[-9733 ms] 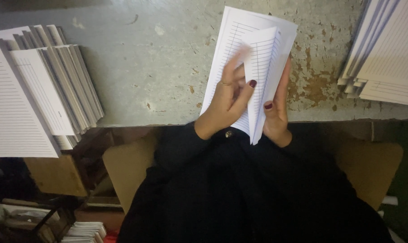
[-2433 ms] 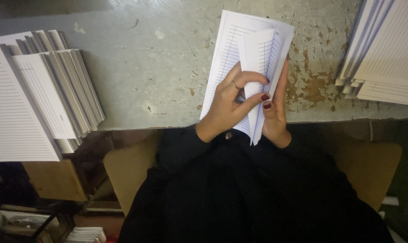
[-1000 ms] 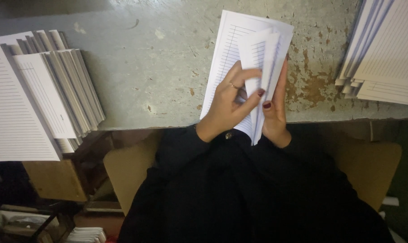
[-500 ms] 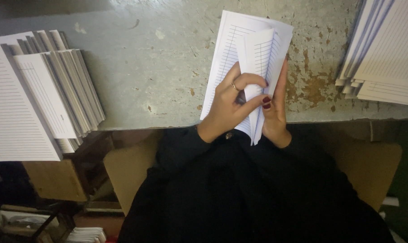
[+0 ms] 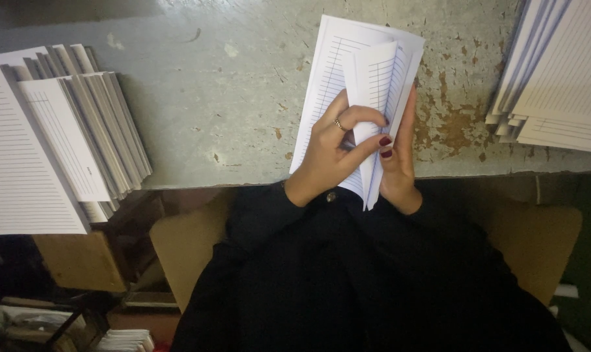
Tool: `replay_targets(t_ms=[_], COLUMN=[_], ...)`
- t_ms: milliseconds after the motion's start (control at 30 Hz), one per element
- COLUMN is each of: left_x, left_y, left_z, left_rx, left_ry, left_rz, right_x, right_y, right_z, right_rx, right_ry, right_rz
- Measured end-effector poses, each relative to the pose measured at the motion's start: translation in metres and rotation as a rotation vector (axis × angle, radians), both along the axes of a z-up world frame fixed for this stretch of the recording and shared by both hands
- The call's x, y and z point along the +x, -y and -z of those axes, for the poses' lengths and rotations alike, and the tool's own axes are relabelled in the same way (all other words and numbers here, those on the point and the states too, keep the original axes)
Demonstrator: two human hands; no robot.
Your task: The person is flipping through a stack of lined papers on a table, likely to inspect or count them.
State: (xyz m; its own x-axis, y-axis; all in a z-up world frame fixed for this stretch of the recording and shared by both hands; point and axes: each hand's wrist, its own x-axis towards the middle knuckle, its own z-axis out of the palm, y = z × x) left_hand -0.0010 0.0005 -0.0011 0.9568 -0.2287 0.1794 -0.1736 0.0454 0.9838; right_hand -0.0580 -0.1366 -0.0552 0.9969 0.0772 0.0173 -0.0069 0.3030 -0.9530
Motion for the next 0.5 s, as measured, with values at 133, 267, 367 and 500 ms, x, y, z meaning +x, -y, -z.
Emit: replay_targets(t_ms=[133, 267, 367, 500], left_x=[-0.003, -0.01, -0.009, -0.009], left_y=[-0.001, 0.002, 0.001, 0.001], left_z=[0.008, 0.014, 0.013, 0.013], left_rx=[0.015, 0.017, -0.013, -0.023], left_ry=[0.002, -0.061, -0.077, -0.084], left_rz=[0.012, -0.032, -0.008, 0.01], right_x=[-0.001, 0.0, 0.0, -0.002], right_y=[-0.002, 0.004, 0.005, 0.009], right_z=[-0.002, 0.001, 0.003, 0.015], right_rx=[0.021, 0.013, 0.067, 0.071], right_ry=[-0.01, -0.006, -0.017, -0.006], right_rz=[0.01, -0.005, -0.032, -0.034])
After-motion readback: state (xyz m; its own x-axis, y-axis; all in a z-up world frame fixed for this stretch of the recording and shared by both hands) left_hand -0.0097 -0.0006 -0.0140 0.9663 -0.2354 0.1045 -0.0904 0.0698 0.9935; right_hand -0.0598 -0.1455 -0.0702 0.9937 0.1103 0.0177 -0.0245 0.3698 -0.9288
